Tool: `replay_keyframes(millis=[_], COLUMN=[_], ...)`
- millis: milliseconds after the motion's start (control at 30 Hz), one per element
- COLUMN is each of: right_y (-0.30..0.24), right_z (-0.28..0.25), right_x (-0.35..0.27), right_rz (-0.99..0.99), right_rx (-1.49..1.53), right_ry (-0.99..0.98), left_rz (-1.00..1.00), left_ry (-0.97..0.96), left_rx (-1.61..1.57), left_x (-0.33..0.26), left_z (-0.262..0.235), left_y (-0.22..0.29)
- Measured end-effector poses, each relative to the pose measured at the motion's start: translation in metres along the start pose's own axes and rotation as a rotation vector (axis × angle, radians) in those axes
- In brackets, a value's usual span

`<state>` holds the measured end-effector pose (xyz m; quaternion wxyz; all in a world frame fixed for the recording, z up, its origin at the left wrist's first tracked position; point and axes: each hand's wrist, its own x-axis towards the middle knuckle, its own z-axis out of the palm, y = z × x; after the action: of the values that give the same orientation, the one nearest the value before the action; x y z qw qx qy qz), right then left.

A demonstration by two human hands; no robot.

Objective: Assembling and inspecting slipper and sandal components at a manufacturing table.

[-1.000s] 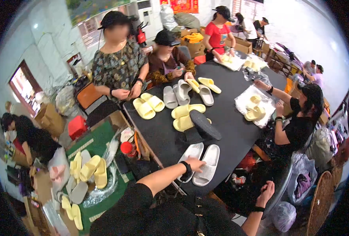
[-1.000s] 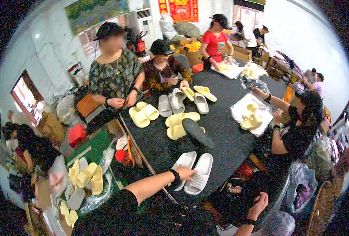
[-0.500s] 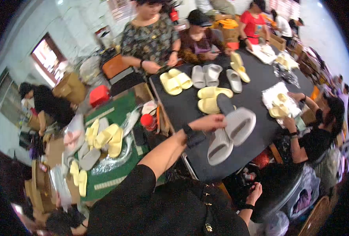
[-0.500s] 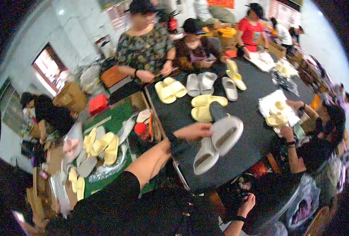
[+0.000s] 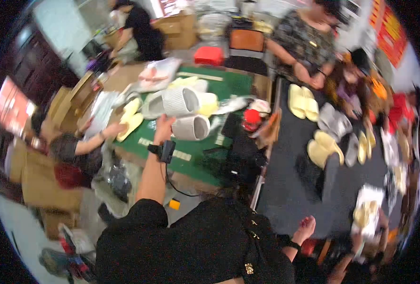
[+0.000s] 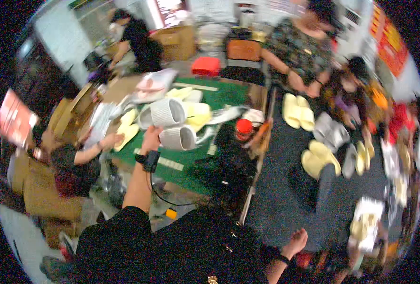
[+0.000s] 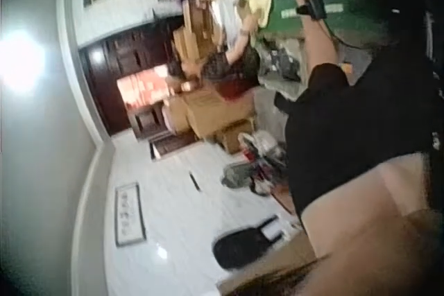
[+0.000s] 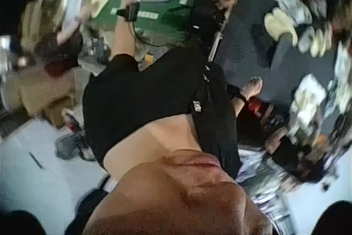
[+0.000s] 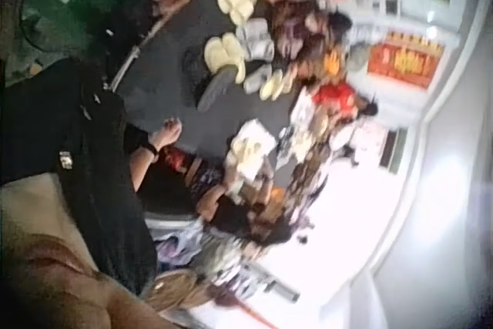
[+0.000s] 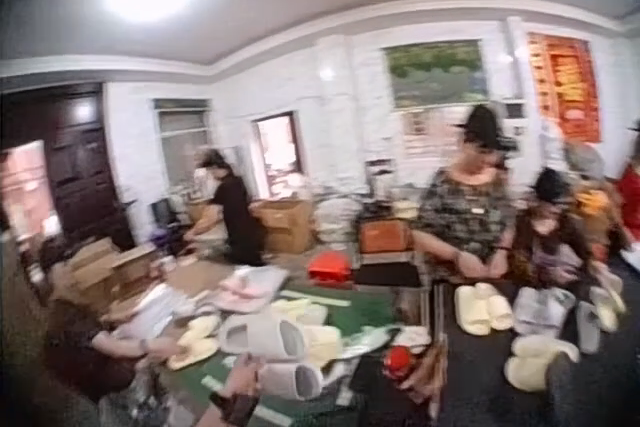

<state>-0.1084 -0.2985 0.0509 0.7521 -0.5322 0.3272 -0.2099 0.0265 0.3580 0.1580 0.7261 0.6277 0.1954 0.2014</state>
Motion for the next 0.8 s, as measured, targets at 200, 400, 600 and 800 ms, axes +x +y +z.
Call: replay_keyframes(millis=[200,400,600,800], right_y=[0.021,0.050,0.044,0.061], right_z=[-0.018,-0.049,-0.017,-0.016], right_x=[0.125,0.231,0.247,0.286], right_rz=[-0.100,-0.206,-0.347,-0.482], right_rx=[0.253,-0.798,-0.707,-0.554], right_ry=[0.006,0.153,-0.278,-0.512], left_rz=[-0.317,0.263,-0.030,0.063], left_ry=[0.529,0.145,0.415,0.592], left_rx=[0.386,0.217,-0.424,0.581], left_x=[-0.131,-0.181,-0.040,0.006], left_z=[-0.151,-0.232,-0.241,-0.180], left_y=[-0.142,-0.217,-0.063,-0.016])
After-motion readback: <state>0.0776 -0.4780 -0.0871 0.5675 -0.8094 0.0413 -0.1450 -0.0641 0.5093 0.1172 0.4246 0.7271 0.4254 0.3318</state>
